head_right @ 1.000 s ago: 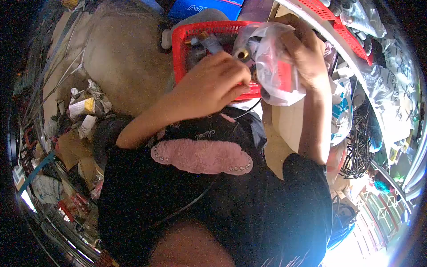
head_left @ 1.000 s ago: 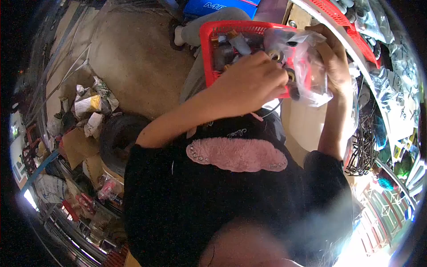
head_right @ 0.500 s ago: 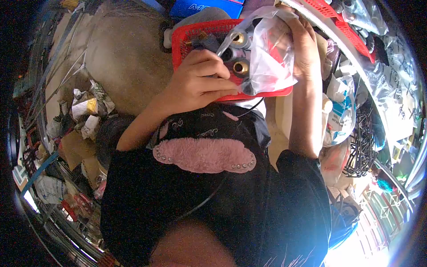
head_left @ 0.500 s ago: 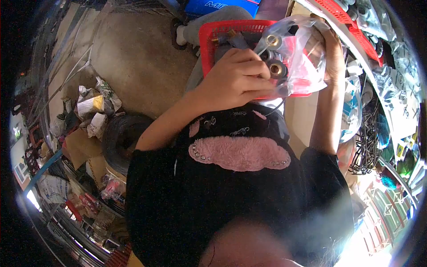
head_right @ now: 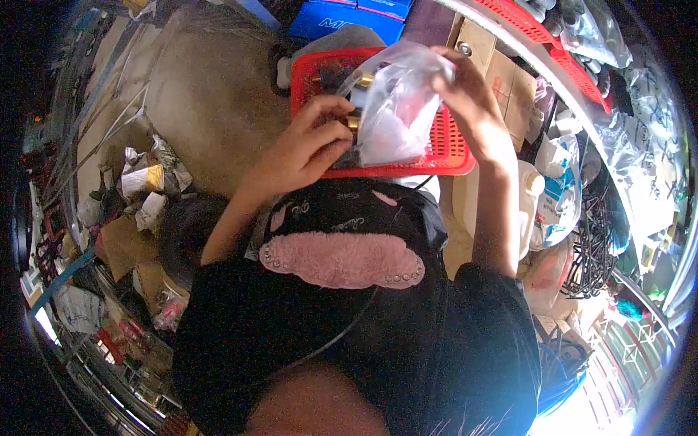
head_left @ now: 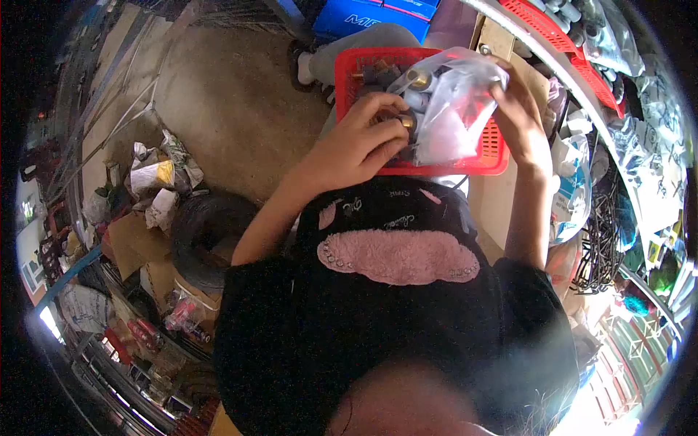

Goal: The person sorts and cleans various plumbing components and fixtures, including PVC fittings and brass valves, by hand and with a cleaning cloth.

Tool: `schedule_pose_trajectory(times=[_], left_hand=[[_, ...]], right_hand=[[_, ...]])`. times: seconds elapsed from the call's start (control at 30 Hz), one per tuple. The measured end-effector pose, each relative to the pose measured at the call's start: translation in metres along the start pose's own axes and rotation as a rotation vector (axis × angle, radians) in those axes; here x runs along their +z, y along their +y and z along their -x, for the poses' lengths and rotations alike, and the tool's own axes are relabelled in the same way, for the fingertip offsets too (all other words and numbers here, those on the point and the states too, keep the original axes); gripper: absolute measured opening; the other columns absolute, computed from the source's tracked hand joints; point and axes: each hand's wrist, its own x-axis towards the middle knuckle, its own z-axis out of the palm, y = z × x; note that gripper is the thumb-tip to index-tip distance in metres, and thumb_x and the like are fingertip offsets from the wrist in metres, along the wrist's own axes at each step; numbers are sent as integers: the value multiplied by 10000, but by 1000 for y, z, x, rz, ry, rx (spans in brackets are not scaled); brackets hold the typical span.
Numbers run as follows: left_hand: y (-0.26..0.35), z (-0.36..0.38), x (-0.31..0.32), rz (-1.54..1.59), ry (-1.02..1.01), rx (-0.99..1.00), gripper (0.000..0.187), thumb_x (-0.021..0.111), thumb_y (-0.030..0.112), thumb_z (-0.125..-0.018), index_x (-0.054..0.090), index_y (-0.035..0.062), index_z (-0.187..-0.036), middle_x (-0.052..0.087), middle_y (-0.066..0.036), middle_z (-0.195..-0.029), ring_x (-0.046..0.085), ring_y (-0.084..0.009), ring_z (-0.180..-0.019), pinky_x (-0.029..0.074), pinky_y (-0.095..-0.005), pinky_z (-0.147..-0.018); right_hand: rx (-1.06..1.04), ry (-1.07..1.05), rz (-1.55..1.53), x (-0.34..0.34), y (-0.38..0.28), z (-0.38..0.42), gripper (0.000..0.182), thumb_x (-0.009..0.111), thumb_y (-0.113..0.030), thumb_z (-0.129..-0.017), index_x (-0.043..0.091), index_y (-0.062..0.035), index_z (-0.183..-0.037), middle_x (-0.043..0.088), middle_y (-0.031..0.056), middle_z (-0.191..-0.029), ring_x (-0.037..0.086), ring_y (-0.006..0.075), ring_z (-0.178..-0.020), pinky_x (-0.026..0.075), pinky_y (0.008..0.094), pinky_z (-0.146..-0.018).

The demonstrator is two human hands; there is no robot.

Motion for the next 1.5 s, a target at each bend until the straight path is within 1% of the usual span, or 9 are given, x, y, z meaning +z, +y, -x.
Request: schedule_pose_trajectory(times=[0.13,0.27,0.5,0.67,0.83,1.07,1.27,1.37,1.5], left_hand=[[-13,6,9,-65,29,-3,193,652,73,-845,620,49,-1034,443,-152,-1313,528,-349,-1119,434,-425,-965],[-21,8,12,54,64,-27,285,605,119,-890,579,49,-1165,495,-184,-1262,513,-357,-1177,404,-416,-1006],[-25,4,25,656,393,-480,456,356,352,-1045,383,25,-1362,507,-175,-1208,502,-237,-1135,367,-354,-988],[-38,5,36,400,352,-292,504,460,338,-1005,356,21,-1382,450,-152,-1273,445,-256,-1180,318,-369,-1043],[-24,-3,20,804,194,-509,457,492,225,-1007,365,-1,-1383,478,-115,-1296,460,-196,-1207,366,-358,-1025],[-17,-8,7,791,260,-482,303,543,206,-997,539,6,-1225,618,-38,-1106,592,-96,-970,485,-261,-818],[-26,0,-2,246,319,-626,234,591,268,-965,653,60,-1053,645,-104,-1097,609,-161,-985,476,-299,-785],[-50,14,-6,-644,422,-287,268,616,307,-942,660,68,-1054,611,-150,-1150,564,-249,-1101,457,-363,-863],[-76,30,1,16,379,-407,357,627,317,-928,615,51,-1166,533,-202,-1243,522,-361,-1138,419,-412,-969]], right_hand=[[281,82,-37,-17,15,25,721,461,-571,-958,401,-20,-1419,447,145,-1430,438,261,-1287,313,433,-1095],[200,-72,385,-34,84,52,526,416,-408,-1030,475,-8,-1367,522,142,-1348,507,219,-1211,373,346,-1045],[647,40,39,38,26,17,494,432,-353,-1025,480,-18,-1384,568,74,-1286,529,178,-1171,409,297,-998],[455,281,-184,39,44,25,471,512,-248,-1000,445,-18,-1405,550,87,-1325,504,188,-1233,375,317,-1061],[318,361,-324,35,30,38,648,699,-243,-882,410,-2,-1409,553,136,-1309,535,196,-1196,412,310,-1019],[153,381,-74,22,25,48,325,684,-159,-874,580,-15,-1146,642,51,-1036,581,125,-947,439,267,-857],[18,382,137,23,4,55,198,689,-112,-877,598,-24,-1028,620,16,-914,552,90,-845,434,240,-766],[-55,397,292,20,-12,58,141,671,-120,-907,594,-25,-978,611,10,-884,528,72,-818,417,216,-745],[-56,375,492,10,-20,59,142,653,-125,-929,594,-10,-989,623,23,-891,547,65,-833,438,227,-740]])
